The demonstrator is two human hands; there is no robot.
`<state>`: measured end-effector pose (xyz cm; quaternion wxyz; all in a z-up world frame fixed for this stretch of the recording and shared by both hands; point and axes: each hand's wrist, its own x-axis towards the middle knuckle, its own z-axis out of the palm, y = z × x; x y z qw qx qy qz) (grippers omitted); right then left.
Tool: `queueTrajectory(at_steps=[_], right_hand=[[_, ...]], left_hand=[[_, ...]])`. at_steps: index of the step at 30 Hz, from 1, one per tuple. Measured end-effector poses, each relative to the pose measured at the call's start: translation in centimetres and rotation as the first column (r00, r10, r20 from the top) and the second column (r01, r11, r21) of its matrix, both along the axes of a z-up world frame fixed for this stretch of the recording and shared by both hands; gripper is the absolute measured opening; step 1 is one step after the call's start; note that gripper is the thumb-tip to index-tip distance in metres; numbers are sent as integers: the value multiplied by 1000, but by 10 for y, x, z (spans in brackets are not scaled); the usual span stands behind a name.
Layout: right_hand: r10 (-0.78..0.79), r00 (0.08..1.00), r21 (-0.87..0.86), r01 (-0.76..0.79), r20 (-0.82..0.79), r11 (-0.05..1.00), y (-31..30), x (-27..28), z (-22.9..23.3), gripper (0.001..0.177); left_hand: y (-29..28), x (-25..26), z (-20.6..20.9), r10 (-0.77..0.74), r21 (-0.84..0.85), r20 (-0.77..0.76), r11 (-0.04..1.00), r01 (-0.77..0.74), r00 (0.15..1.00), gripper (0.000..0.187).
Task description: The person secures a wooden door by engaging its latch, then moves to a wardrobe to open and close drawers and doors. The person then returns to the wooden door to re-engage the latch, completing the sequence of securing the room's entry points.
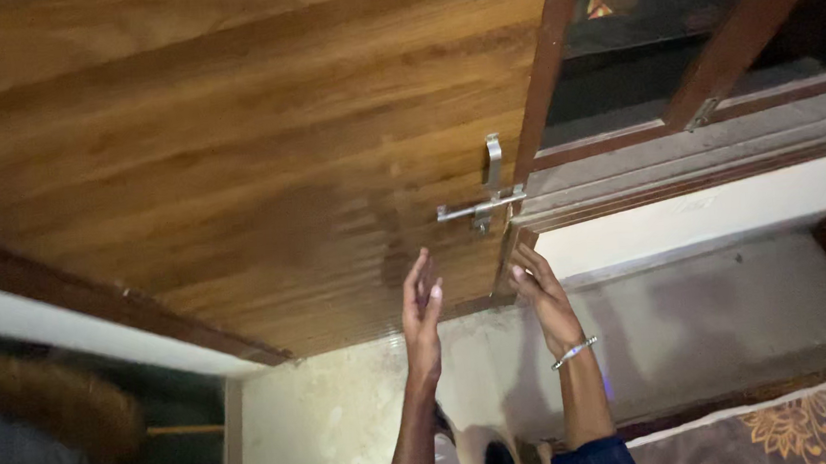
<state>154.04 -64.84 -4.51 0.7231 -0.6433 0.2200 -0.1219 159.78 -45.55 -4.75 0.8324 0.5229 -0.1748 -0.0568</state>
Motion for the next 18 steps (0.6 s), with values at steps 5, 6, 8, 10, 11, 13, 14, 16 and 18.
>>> queueTrajectory(at_steps=[5,6,8,10,11,13,14,16,18], right_hand=[[29,993,-30,-25,114,999,-21,59,-45,66],[37,990,-46,-31,134,998,-25,70,-59,67],[-23,997,39,20,75,999,-32,92,-88,68],[-51,998,40,50,30,998,-37,112,-113,67],[-53,999,-2,53,15,999,-39,118,-125,67],[-67,998,-39,68,10,997,-41,129,-141,66],[-81,997,-32,81,16,996,-40,132,-146,65],[-78,994,5,77,73,997,-38,139,-153,68],[-44,983,59,34,178,998,-34,141,-159,77]], left_hand=[[-24,63,2,-135,-19,61,991,136,989,54],[-26,74,1,-155,4,70,988,155,985,55],[-38,96,2,-195,-3,73,981,196,978,59],[-47,113,2,-251,11,69,968,251,965,63],[-51,120,1,-288,28,63,958,287,956,66],[-61,135,-2,-341,68,61,939,337,938,68],[-68,141,-3,-359,92,59,931,353,931,68],[-81,152,-8,-393,122,52,915,385,918,68],[-95,162,-13,-422,136,43,900,413,905,68]])
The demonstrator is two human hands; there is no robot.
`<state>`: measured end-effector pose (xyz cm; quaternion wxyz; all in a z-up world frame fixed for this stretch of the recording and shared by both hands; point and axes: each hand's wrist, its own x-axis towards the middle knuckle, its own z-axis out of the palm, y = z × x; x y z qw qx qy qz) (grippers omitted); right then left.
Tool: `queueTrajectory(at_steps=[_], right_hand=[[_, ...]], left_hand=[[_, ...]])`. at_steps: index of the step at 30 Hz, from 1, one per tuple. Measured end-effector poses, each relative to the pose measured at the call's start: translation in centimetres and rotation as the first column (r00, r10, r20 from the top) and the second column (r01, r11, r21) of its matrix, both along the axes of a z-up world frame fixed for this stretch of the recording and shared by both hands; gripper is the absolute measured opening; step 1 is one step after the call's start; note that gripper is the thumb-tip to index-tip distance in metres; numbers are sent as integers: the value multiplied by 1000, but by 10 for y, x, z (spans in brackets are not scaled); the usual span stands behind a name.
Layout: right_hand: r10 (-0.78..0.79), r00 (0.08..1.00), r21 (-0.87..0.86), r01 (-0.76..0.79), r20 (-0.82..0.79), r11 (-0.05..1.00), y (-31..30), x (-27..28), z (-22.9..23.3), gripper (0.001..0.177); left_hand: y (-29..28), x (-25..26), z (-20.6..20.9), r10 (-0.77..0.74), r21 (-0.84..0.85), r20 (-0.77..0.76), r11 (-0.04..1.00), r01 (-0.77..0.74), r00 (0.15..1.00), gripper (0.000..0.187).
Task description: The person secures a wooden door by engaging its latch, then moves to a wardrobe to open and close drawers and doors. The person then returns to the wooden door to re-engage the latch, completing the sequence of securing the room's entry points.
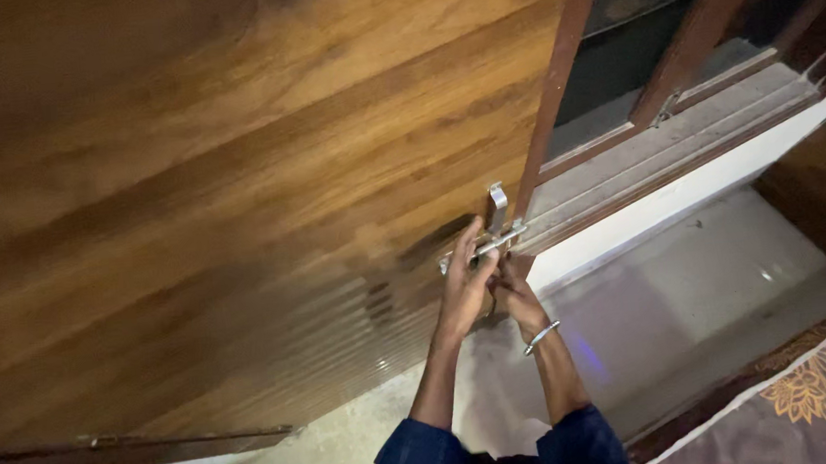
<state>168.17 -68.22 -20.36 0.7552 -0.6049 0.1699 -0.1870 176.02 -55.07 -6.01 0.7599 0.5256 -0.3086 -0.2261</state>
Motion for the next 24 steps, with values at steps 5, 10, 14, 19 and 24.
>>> queueTrajectory(at_steps=[5,10,14,19,24], right_hand=[[-98,991,-181,113,89,977,-9,24,-21,68],[-81,986,-248,116,146,962,-34,37,-43,61],[1,993,-188,21,116,982,-37,30,-45,64],[39,996,-112,-30,74,993,-41,23,-43,67],[-6,997,-161,19,79,987,-50,35,-55,61]], left_hand=[[-38,14,-4,35,116,219,991,-61,975,61],[-57,23,3,117,155,187,977,-146,976,31],[-59,26,15,204,68,206,973,-222,957,25],[-53,22,28,273,103,466,928,-358,842,12],[-55,17,35,282,192,507,884,-426,814,27]])
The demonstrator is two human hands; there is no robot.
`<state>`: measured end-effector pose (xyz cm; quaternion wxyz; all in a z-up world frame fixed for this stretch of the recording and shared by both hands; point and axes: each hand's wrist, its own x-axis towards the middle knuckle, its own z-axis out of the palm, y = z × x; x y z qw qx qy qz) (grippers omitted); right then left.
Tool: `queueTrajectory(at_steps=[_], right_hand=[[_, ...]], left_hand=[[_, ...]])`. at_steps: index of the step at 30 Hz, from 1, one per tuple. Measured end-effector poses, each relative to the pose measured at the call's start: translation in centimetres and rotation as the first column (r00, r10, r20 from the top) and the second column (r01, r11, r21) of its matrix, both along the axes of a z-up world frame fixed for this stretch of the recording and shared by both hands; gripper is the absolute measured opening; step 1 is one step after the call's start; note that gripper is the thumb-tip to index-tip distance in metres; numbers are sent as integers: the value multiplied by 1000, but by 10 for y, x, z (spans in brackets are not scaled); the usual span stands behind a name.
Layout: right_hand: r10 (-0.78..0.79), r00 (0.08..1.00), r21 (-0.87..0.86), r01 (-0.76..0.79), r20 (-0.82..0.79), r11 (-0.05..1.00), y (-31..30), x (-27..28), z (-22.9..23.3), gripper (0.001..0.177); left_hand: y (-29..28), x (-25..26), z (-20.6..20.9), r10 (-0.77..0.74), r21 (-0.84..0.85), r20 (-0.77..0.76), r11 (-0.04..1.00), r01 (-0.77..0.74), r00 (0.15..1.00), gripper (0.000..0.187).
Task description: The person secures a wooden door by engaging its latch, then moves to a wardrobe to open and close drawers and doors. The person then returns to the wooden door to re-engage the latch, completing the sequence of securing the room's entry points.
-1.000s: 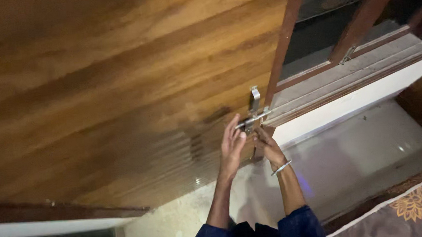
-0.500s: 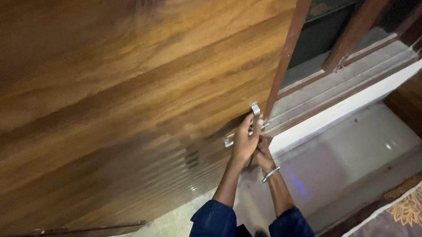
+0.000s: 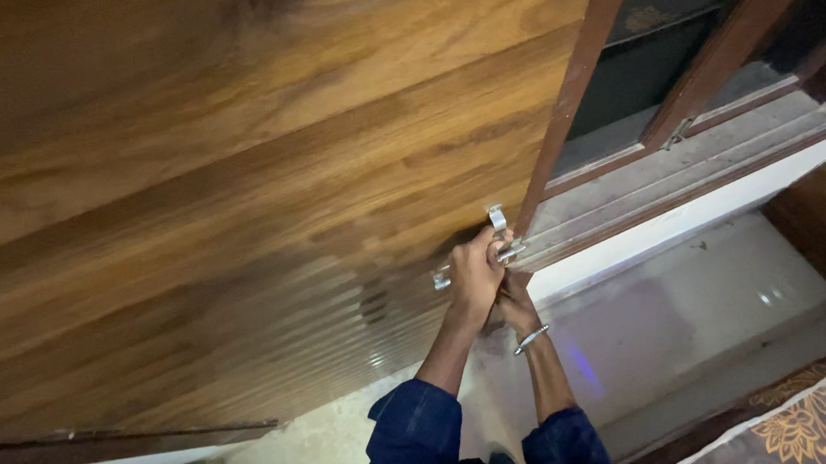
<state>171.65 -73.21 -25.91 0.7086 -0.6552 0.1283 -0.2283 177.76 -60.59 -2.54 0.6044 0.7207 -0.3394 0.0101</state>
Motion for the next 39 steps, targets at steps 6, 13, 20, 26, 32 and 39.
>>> queueTrajectory(at_steps=[6,13,20,26,32,39], right_hand=[[-90,966,911,-193,241,366,-13,27,-2,35],[-296,955,-295,273,-34,916,5,0,-6,30],[-441,879,-686,208,-182,697,13,-8,35,24],[-449,839,-779,49,-308,626,21,-8,79,25],[-500,742,-743,4,-446,669,38,-11,78,21],[-549,830,-681,347,-96,644,51,-9,53,28]], left_hand=[[3,-2,10,12,36,-5,999,-12,1000,34],[5,-5,14,13,53,-34,999,-11,999,28],[5,-4,14,-7,-10,-56,1000,7,998,21],[6,-5,17,1,28,-99,1000,1,995,25],[4,-3,8,33,88,-53,996,-28,998,25],[3,4,7,72,324,58,942,-87,996,37]])
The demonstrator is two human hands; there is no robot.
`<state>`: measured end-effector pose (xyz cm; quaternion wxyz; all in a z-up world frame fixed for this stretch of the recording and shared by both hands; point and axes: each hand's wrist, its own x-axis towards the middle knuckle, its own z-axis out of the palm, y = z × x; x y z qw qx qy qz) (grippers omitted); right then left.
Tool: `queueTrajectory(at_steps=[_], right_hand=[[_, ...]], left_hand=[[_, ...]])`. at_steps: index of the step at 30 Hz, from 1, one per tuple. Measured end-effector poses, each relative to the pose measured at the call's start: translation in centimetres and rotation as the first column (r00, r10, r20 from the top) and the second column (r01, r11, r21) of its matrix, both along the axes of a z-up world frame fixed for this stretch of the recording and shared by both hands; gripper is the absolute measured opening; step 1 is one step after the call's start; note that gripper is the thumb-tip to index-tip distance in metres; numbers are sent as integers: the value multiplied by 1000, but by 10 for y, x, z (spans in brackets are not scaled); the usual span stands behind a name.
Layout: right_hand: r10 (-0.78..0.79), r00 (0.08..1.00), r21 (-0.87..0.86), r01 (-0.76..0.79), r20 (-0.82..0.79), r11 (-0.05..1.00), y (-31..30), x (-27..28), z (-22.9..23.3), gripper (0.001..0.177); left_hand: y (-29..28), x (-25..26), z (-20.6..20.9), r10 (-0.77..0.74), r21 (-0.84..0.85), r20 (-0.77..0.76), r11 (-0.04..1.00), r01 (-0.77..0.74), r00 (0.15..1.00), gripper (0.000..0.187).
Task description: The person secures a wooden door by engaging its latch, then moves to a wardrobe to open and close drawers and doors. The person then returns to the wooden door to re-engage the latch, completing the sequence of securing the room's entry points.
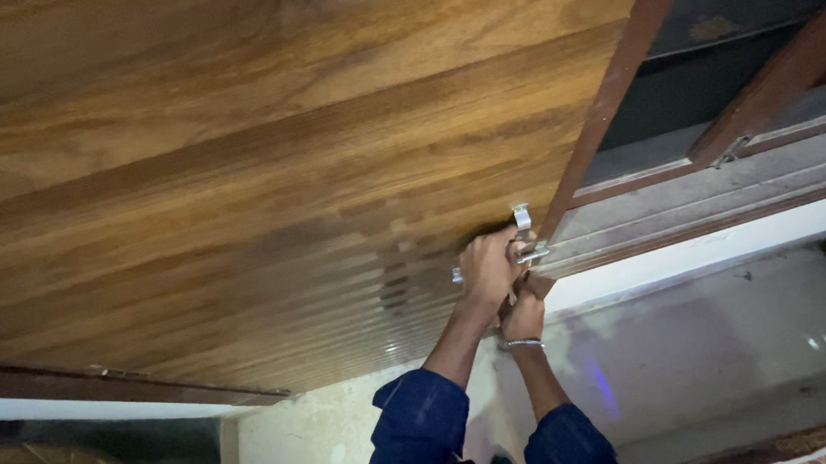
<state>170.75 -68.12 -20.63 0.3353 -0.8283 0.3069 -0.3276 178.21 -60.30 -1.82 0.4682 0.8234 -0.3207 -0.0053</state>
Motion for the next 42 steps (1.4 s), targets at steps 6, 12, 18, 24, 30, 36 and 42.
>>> queueTrajectory(at_steps=[6,12,18,24,30,36,42], right_hand=[[-23,897,-1,25,-442,1000,-6,-2,22,18],[-6,823,-77,-45,-568,996,-26,3,47,25],[-10,944,-29,1,-330,1000,-9,-2,18,17],[25,972,-119,-54,-232,991,-11,1,10,29],[-10,812,-131,-83,-584,988,-18,10,43,21],[-54,842,-149,-31,-536,988,-5,7,45,18],[-23,977,-75,7,-212,997,3,5,22,27]], left_hand=[[4,0,1,-2,22,50,1000,1,999,26],[1,2,7,26,90,6,996,-26,1000,27],[-2,3,4,55,71,1,996,-55,999,18],[4,9,2,-50,30,30,998,49,998,23],[1,10,7,-14,60,-2,998,14,1000,19],[5,10,12,-43,32,14,999,43,999,19],[3,11,7,-35,56,29,998,34,999,20]])
